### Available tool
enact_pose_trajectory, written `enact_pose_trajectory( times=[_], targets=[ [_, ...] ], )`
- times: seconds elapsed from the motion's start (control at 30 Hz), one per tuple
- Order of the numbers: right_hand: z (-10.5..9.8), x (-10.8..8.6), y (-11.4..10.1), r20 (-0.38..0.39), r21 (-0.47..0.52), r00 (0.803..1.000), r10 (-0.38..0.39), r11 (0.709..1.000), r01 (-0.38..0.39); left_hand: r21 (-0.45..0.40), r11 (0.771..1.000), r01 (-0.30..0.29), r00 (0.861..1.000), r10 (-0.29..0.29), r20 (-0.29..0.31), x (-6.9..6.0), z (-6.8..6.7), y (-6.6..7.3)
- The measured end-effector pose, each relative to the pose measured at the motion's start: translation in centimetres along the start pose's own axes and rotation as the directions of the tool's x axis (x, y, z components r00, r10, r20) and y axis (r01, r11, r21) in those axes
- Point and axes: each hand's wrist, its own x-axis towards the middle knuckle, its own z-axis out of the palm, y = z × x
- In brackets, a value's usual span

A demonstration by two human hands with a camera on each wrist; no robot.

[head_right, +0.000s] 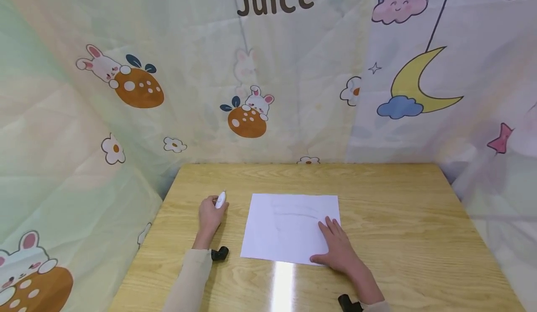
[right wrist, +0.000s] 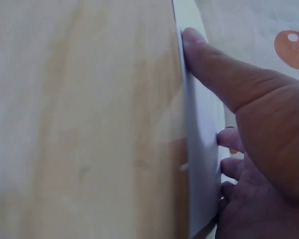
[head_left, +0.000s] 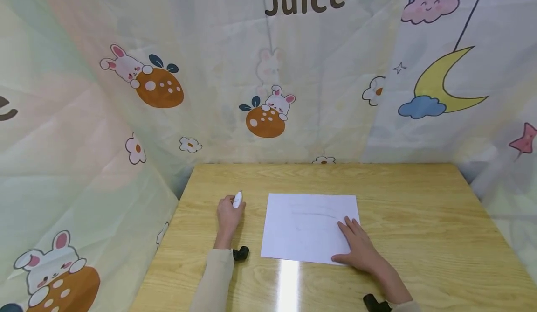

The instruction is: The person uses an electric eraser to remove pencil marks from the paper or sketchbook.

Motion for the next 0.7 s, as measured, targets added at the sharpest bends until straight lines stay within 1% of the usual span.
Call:
enact_pose_trajectory(
  times=[0.07,0.17,0.27,0.43,0.5,0.6,0.7],
  targets=[
    [0.2,0.1,0.0,0.021,-0.003,1.000,0.004,1.000,-0.004,0.006,1.000,0.012,1.000,-0.012,0.011,-0.1,-0.2,-0.2],
    [0.4,0.4,-0.1,0.043,-0.006,0.999,0.010,1.000,-0.010,0.020,0.999,0.026,1.000,-0.026,0.012,-0.4,-0.6,-0.4],
    [0.3,0.7,-0.4,0.042,-0.008,0.999,0.022,1.000,-0.022,0.037,0.999,0.004,1.000,-0.005,0.021,-0.5,-0.9,-0.6],
    [-0.2,1.2,-0.7,0.057,-0.031,0.998,0.030,0.999,-0.028,0.094,0.995,-0.042,0.999,0.040,0.028,-1.2,-1.3,-0.8],
    [-0.4,1.3,-0.6,0.058,-0.036,0.998,0.025,0.999,-0.023,0.135,0.988,-0.069,0.997,0.066,0.026,-1.7,-1.5,-0.8],
    [-0.5,1.4,-0.5,0.039,-0.029,0.999,0.010,1.000,-0.009,0.181,0.977,-0.114,0.994,0.111,0.022,-2.5,-1.9,-0.3],
    [-0.6,1.7,-0.2,0.017,-0.025,1.000,-0.003,1.000,0.004,0.214,0.960,-0.183,0.983,0.178,0.040,-3.3,-2.4,0.4]
  ],
)
